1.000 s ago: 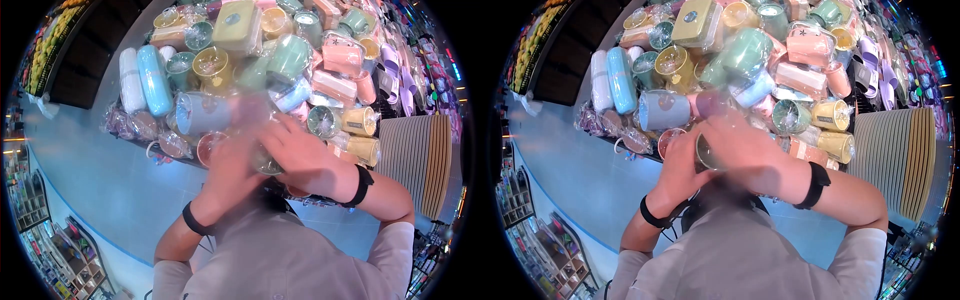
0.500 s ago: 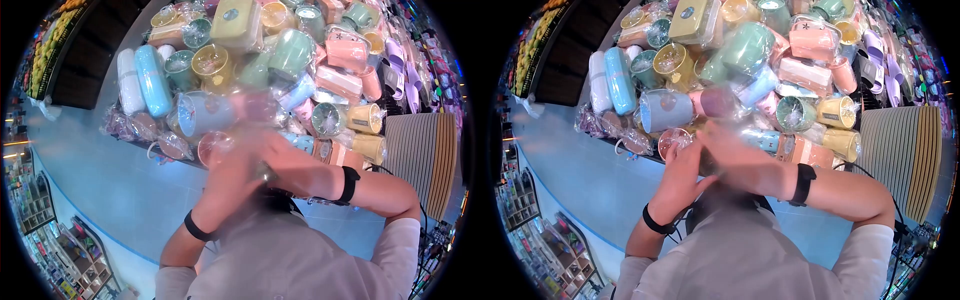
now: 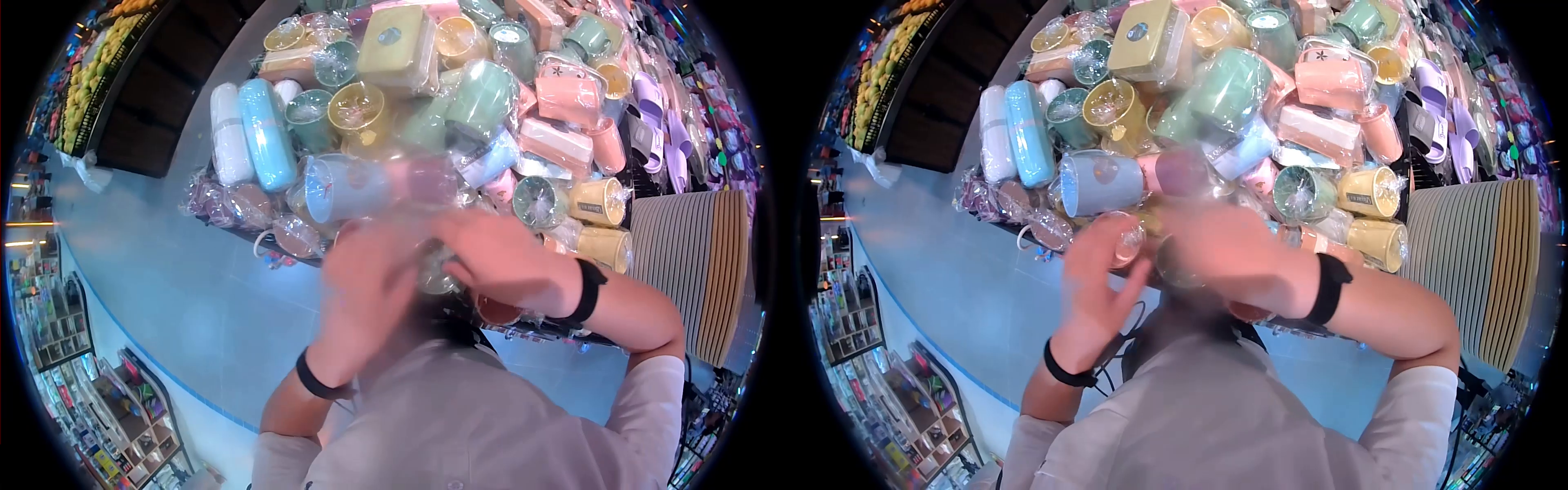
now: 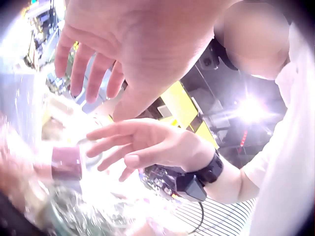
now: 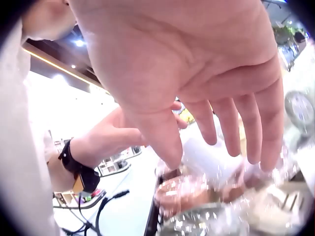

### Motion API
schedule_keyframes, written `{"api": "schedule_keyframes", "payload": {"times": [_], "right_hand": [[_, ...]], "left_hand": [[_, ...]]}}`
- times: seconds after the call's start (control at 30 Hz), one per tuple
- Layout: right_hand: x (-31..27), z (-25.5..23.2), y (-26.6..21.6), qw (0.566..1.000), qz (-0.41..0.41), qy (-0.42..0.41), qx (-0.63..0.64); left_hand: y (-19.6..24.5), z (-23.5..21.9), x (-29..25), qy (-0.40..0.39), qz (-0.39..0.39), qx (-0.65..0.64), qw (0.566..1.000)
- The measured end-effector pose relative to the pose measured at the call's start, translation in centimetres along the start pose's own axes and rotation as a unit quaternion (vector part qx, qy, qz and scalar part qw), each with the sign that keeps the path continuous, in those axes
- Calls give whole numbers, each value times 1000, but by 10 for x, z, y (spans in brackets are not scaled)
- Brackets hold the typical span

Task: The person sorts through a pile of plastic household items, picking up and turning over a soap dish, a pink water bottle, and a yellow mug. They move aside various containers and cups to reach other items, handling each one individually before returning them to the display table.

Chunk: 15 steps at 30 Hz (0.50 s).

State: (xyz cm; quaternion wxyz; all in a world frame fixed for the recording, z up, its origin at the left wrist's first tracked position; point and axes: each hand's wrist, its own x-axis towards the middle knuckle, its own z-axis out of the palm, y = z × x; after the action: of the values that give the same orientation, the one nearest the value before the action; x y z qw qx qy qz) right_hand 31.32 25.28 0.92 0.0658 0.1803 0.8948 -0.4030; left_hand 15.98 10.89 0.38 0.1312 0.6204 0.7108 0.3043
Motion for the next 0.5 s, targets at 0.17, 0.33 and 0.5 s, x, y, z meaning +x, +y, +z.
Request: {"api": "schedule_keyframes", "payload": {"times": [0.17, 0.33, 0.5], "right_hand": [[56, -19, -13, 975, -145, 161, -49], [151, 37, 22, 997, 51, 53, -23], [160, 24, 22, 997, 20, 31, 74]], "left_hand": [[-39, -27, 14, 125, -71, 191, 971], [-78, -7, 14, 84, -64, 206, 973], [-66, -20, 14, 128, -50, 74, 988]]}}
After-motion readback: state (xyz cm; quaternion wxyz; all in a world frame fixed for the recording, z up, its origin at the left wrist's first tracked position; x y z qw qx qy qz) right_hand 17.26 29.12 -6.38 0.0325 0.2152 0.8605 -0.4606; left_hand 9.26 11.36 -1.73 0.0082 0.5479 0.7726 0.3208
